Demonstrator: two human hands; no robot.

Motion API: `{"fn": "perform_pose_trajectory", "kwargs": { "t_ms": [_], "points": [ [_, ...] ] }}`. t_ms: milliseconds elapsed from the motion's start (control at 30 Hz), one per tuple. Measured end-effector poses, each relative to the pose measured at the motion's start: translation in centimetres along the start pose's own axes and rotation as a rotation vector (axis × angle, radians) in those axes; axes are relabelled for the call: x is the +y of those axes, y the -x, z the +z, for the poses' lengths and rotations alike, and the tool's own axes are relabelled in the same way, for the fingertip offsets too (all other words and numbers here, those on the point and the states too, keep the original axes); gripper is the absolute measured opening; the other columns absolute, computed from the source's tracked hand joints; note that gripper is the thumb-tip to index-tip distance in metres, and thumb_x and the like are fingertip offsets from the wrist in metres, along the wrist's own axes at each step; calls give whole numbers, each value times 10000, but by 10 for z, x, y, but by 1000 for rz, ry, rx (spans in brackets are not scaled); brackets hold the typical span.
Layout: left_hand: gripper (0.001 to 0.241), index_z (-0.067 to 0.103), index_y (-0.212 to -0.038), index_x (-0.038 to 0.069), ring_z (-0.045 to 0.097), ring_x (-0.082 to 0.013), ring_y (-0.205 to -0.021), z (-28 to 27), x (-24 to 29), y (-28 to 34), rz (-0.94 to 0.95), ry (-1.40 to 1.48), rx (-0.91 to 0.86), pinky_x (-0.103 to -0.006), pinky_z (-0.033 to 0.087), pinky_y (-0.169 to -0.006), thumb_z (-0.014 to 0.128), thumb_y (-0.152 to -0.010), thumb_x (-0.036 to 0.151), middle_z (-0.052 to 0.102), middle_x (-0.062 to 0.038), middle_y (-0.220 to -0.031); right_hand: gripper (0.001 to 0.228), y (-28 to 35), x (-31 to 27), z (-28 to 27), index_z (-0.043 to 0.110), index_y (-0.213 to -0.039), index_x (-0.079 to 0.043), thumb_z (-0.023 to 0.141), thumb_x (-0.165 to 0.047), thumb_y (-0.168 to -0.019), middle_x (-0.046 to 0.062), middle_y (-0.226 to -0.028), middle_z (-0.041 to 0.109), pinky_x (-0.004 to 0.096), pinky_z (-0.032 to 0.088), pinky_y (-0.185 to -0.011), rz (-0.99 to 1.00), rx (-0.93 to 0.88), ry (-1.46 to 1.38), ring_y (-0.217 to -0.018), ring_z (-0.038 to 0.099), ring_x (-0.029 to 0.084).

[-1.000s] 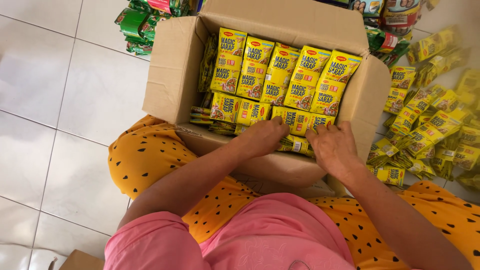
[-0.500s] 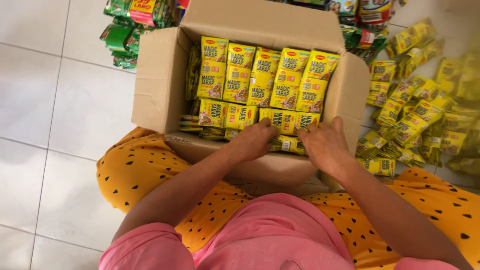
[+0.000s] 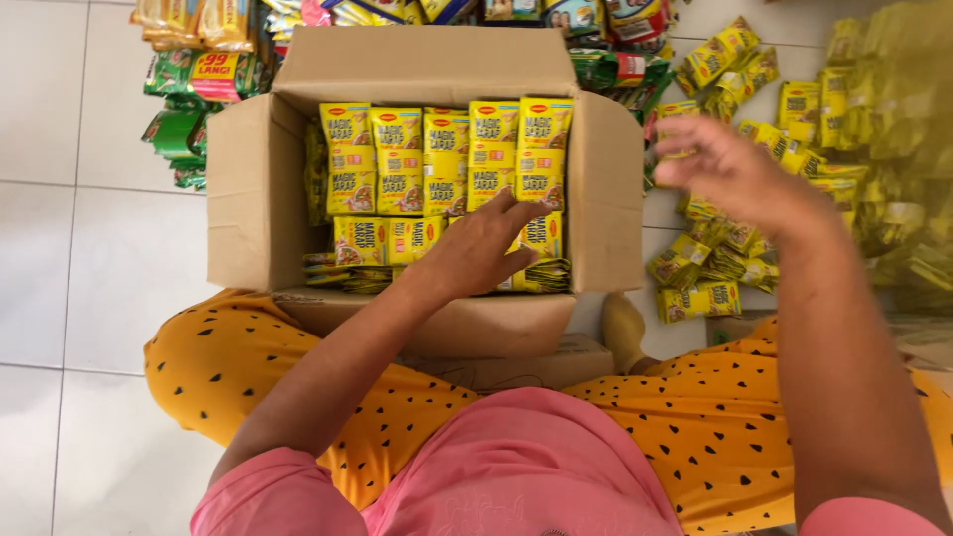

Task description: The person organizes and packs yellow seasoning packets into a cardboard box while sitting on the floor among various food supplies.

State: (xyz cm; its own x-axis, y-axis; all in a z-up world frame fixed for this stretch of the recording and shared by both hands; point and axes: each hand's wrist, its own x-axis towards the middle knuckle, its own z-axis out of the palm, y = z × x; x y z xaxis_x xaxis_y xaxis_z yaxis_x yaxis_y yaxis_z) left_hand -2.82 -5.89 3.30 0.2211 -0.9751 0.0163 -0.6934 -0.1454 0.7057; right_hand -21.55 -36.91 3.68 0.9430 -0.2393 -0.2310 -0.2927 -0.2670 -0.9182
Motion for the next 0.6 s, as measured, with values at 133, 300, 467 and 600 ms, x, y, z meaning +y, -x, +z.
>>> {"fn": "perform_pose_trajectory", "kwargs": {
  "t_ms": [133, 300, 467, 600],
  "points": [
    [562, 515, -1426, 114, 676, -311, -1102, 47, 32, -65, 181, 292, 94, -402, 597, -933, 751, -922, 192, 620, -172, -1343, 469, 11, 26, -59, 534, -1453, -167, 641, -279, -1011, 62, -1305, 664, 393, 519, -948, 168, 244, -150, -1149, 665, 200],
    [635, 492, -1430, 77, 661, -226, -1058, 186, 58, -173, -226, 1021, 125, -375, 589, -890, 764, -873, 215, 604, -163, -1252, 157, 4, 244, -91, 607, -984, -210, 673, -351, -1008, -51, -795, 624, 367, 473, -619, 325, 1120, -970, -740, 642, 132],
    [645, 505, -1426, 55, 653, -323, -1144, 319, 36, -210, -506, 788, 148, -400, 523, -981, 723, -837, 203, 664, -222, -1266, 130, 31, 457, -3, 582, -945, -147, 630, -267, -963, 55, -777, 560, 357, 420, -518, 644, 1004, -1009, -601, 534, 210],
    [675, 502, -1416, 38, 599, -410, -1249, 382, 9, -211, -612, 518, 97, -447, 480, -1058, 730, -806, 220, 613, -262, -1352, 206, 49, 402, 29, 662, -1034, -72, 668, -221, -891, 100, -908, 662, 407, 492, -609, 986, 1001, -507, -703, 587, 243]
  ]
}}
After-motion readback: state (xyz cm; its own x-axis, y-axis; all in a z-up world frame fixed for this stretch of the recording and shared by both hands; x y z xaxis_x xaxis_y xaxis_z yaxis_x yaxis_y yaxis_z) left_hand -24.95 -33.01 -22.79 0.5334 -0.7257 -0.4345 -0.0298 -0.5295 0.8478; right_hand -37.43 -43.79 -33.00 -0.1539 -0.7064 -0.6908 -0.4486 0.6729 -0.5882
